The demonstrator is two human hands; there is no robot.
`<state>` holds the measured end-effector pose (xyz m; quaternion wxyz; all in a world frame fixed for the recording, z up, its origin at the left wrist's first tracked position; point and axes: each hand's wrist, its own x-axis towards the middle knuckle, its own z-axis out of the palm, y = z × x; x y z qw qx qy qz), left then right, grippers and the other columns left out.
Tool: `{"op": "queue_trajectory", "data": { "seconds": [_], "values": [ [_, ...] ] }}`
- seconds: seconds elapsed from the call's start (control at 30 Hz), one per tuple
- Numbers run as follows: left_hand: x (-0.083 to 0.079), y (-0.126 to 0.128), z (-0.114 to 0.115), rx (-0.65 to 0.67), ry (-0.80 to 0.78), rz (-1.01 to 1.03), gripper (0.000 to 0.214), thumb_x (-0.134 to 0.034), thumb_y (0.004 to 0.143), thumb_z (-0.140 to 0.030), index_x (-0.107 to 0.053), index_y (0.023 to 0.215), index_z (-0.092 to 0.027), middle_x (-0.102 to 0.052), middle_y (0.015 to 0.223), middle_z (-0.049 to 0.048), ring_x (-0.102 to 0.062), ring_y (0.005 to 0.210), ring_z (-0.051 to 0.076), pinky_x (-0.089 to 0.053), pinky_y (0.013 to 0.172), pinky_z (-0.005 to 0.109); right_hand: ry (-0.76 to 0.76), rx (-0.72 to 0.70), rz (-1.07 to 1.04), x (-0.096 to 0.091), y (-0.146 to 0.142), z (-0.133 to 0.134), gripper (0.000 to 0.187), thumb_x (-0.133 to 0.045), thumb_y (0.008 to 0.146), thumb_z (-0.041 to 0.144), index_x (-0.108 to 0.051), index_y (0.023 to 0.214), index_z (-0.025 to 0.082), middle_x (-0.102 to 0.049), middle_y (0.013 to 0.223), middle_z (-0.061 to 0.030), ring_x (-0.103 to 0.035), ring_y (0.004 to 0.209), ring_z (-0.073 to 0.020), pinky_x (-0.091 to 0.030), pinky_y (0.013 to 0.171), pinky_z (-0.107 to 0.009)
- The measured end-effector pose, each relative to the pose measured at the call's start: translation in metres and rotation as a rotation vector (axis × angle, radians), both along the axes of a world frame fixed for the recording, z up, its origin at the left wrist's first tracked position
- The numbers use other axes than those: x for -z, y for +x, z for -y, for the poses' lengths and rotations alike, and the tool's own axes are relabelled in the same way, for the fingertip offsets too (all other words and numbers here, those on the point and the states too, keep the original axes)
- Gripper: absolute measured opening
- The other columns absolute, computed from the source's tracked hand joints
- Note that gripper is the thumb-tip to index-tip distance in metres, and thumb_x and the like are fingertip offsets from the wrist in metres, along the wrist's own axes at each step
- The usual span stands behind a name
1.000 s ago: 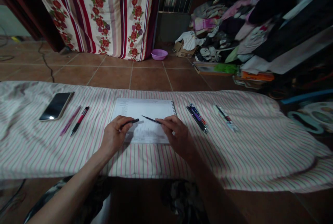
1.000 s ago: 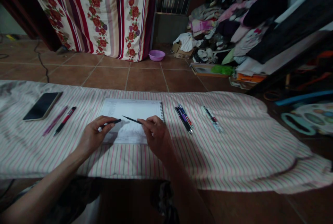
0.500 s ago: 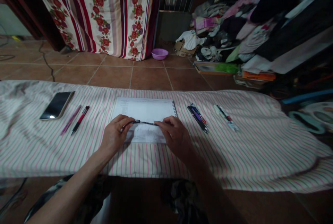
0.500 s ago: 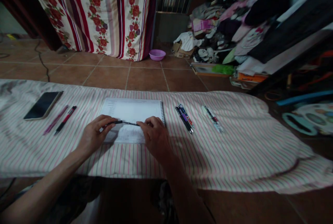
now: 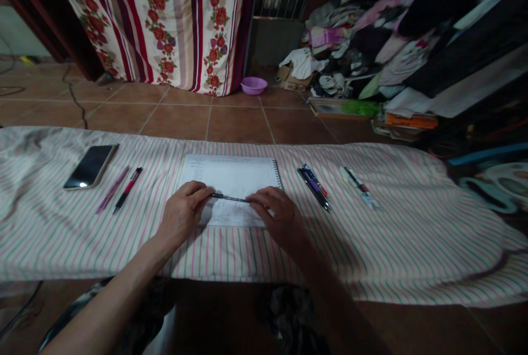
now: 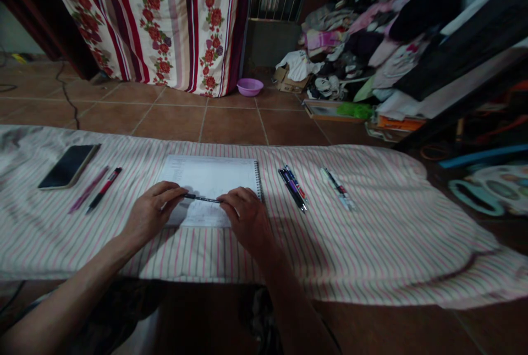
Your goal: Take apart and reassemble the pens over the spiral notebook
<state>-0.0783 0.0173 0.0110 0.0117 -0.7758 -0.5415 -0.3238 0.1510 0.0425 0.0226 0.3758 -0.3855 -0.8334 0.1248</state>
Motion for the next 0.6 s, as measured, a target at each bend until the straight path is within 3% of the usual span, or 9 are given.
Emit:
{"op": "queue_trajectory", "data": {
  "seconds": [0.6],
  "values": [
    [0.0001,0.0018,-0.0012,0.075,0.073,-0.029,0.02,-0.047,0.088,-0.02,-0.064,0.098,-0.018,-0.063,0.091,0.007,-0.06,0.081,0.017,-0.053,0.068,0.029,-0.014,-0.017,0.041,0.0003,0.0013,0.002,0.014,-0.056,0.084,0.019,-0.069,0.09,0.02,-0.063,0.079,-0.004,-0.059,0.077,-0.0156,-0.048,0.069,-0.028]
  ]
}}
